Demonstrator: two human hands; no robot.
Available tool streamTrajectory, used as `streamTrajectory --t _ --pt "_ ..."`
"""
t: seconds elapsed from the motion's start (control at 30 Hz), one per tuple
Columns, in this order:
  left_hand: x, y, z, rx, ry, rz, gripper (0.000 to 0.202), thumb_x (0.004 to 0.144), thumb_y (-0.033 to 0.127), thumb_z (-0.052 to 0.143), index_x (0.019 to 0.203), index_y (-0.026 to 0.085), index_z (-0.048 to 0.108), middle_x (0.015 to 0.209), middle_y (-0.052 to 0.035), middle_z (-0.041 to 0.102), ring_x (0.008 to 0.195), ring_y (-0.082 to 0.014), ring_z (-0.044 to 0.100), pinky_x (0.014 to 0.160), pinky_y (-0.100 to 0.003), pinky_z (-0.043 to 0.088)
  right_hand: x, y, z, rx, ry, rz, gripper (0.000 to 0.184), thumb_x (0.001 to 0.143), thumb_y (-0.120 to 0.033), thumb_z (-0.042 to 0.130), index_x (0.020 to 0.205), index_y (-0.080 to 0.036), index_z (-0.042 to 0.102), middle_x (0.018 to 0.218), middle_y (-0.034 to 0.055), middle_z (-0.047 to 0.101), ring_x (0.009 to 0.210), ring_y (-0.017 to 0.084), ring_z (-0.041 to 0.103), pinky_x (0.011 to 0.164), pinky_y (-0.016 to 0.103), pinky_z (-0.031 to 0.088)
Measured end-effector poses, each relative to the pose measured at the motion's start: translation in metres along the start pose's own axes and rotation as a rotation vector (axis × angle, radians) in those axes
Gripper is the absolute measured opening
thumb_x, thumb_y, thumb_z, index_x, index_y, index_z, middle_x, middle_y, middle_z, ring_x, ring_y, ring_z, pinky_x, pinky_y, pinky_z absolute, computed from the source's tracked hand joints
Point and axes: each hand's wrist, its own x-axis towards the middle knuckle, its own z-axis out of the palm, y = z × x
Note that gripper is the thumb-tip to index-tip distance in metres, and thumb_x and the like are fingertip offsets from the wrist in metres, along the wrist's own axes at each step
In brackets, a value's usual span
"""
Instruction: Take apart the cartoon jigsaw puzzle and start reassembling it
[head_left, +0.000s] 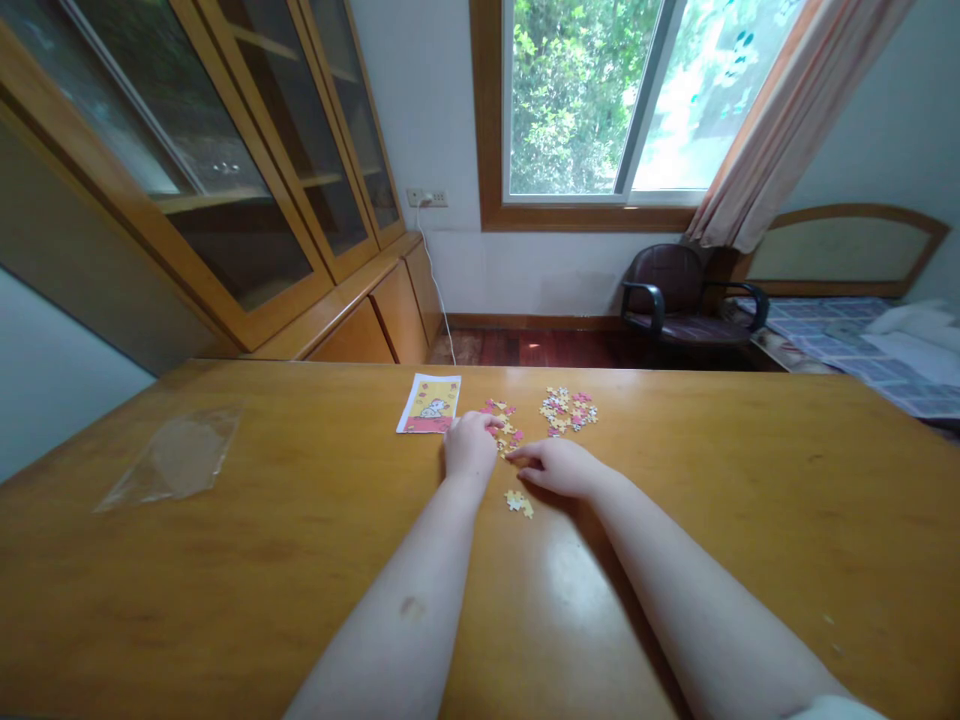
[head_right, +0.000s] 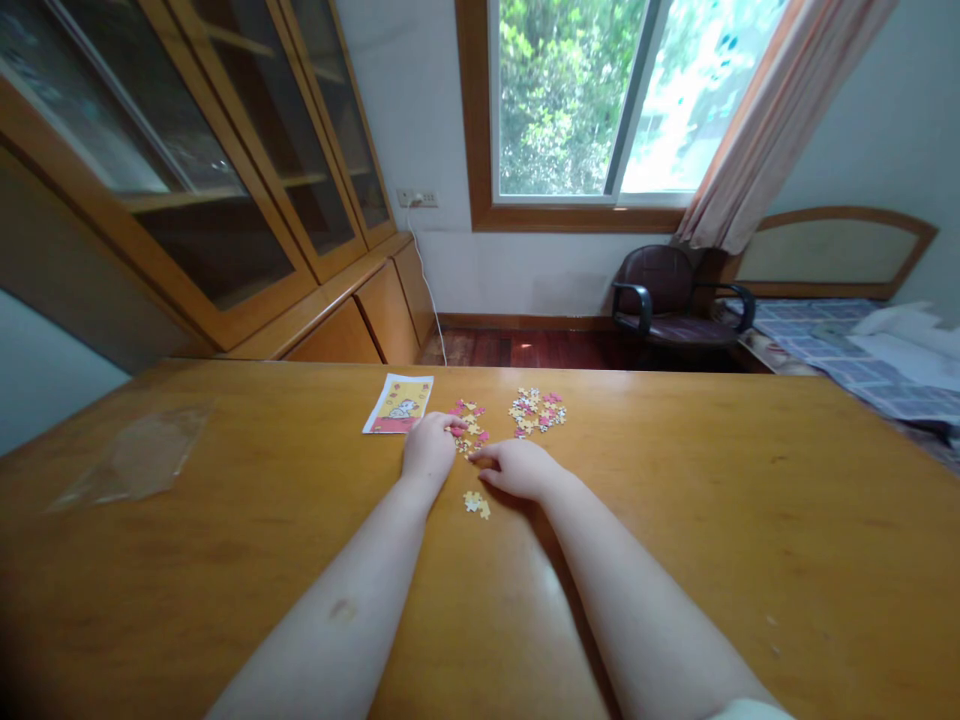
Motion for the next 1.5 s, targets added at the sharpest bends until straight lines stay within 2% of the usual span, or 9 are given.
streamTrajectory --t 0.13,0.23,0.33,0.77,0.93,1.1,1.27,1.33,1.5 --pt "0.003 -0.004 0.005 -0.097 0.012 -0.025 0.041 0.070 0.002 0.043 0.084 0.026 0.073 0.093 -0.0022 0.069 0.094 -0.0203 0.058 0.084 -0.031 0.045 0.000 0.000 0.000 0.091 -0.003 0.031 0.036 0.079 -0.034 0.057 0.113 -0.030 0.069 0.090 0.0006 0.073 0.078 0.018 0.065 0.074 0.026 0.046" --pt "0.003 -0.005 0.007 -0.130 0.024 -0.021 0.042 0.071 0.002 0.041 0.083 0.025 0.073 0.094 -0.0024 0.068 0.094 -0.0197 0.059 0.085 -0.031 0.045 -0.001 0.000 0.001 0.246 -0.107 -0.002 0.027 0.075 -0.026 0.058 0.097 -0.027 0.075 0.087 -0.0015 0.074 0.075 0.015 0.065 0.072 0.022 0.046" --pt "0.002 -0.004 0.007 -0.135 0.025 -0.007 0.041 0.071 0.002 0.041 0.083 0.025 0.073 0.094 -0.0029 0.068 0.093 -0.0199 0.059 0.085 -0.032 0.045 -0.002 -0.001 0.002 0.280 -0.174 -0.014 0.028 0.071 -0.020 0.059 0.092 -0.026 0.077 0.080 -0.0021 0.074 0.068 0.013 0.063 0.066 0.020 0.045" --pt "0.002 0.001 0.006 -0.121 0.034 0.003 0.037 0.073 0.005 0.044 0.083 0.024 0.073 0.096 -0.0034 0.068 0.096 -0.0202 0.059 0.088 -0.032 0.045 0.000 -0.006 0.006 0.130 -0.052 -0.015 0.027 0.069 -0.039 0.071 0.092 -0.026 0.074 0.071 -0.0022 0.068 0.059 0.011 0.056 0.055 0.020 0.036" --pt "0.002 0.001 0.006 -0.114 0.023 0.014 0.034 0.075 0.007 0.044 0.083 0.023 0.073 0.096 -0.0040 0.068 0.095 -0.0189 0.059 0.087 -0.031 0.046 0.002 -0.003 0.008 0.166 -0.061 -0.056 0.017 0.073 -0.032 0.066 0.086 -0.025 0.074 0.076 -0.0019 0.071 0.066 0.012 0.060 0.059 0.021 0.038" --pt "0.001 0.002 0.004 -0.098 0.026 0.026 0.034 0.076 0.008 0.043 0.084 0.023 0.073 0.095 -0.0040 0.068 0.090 -0.0181 0.060 0.085 -0.030 0.047 0.003 0.003 0.004 0.141 -0.002 0.038 0.014 0.076 -0.028 0.061 0.081 -0.023 0.073 0.075 -0.0009 0.071 0.066 0.013 0.060 0.060 0.021 0.039" --pt "0.001 0.003 0.006 -0.065 -0.002 0.104 0.036 0.073 0.006 0.043 0.082 0.024 0.073 0.095 -0.0030 0.069 0.094 -0.0185 0.059 0.087 -0.030 0.046 0.000 0.002 0.001 0.138 -0.002 0.036 0.029 0.068 -0.043 0.071 0.089 -0.023 0.071 0.071 -0.0022 0.067 0.061 0.011 0.056 0.055 0.021 0.035" --pt "0.001 0.003 0.007 -0.054 -0.013 0.120 0.037 0.072 0.005 0.043 0.081 0.024 0.073 0.094 -0.0029 0.069 0.095 -0.0187 0.059 0.088 -0.030 0.045 0.000 0.001 0.002 0.112 0.002 0.025 0.030 0.067 -0.040 0.072 0.091 -0.023 0.070 0.070 -0.0030 0.066 0.060 0.011 0.054 0.054 0.021 0.033" --pt "0.001 0.003 0.008 -0.071 -0.020 0.133 0.036 0.074 0.005 0.043 0.081 0.023 0.073 0.095 -0.0027 0.069 0.095 -0.0183 0.059 0.089 -0.029 0.045 0.002 0.005 0.003 0.137 -0.024 0.008 0.011 0.073 -0.023 0.063 0.080 -0.021 0.071 0.072 -0.0020 0.067 0.063 0.011 0.056 0.058 0.021 0.036"
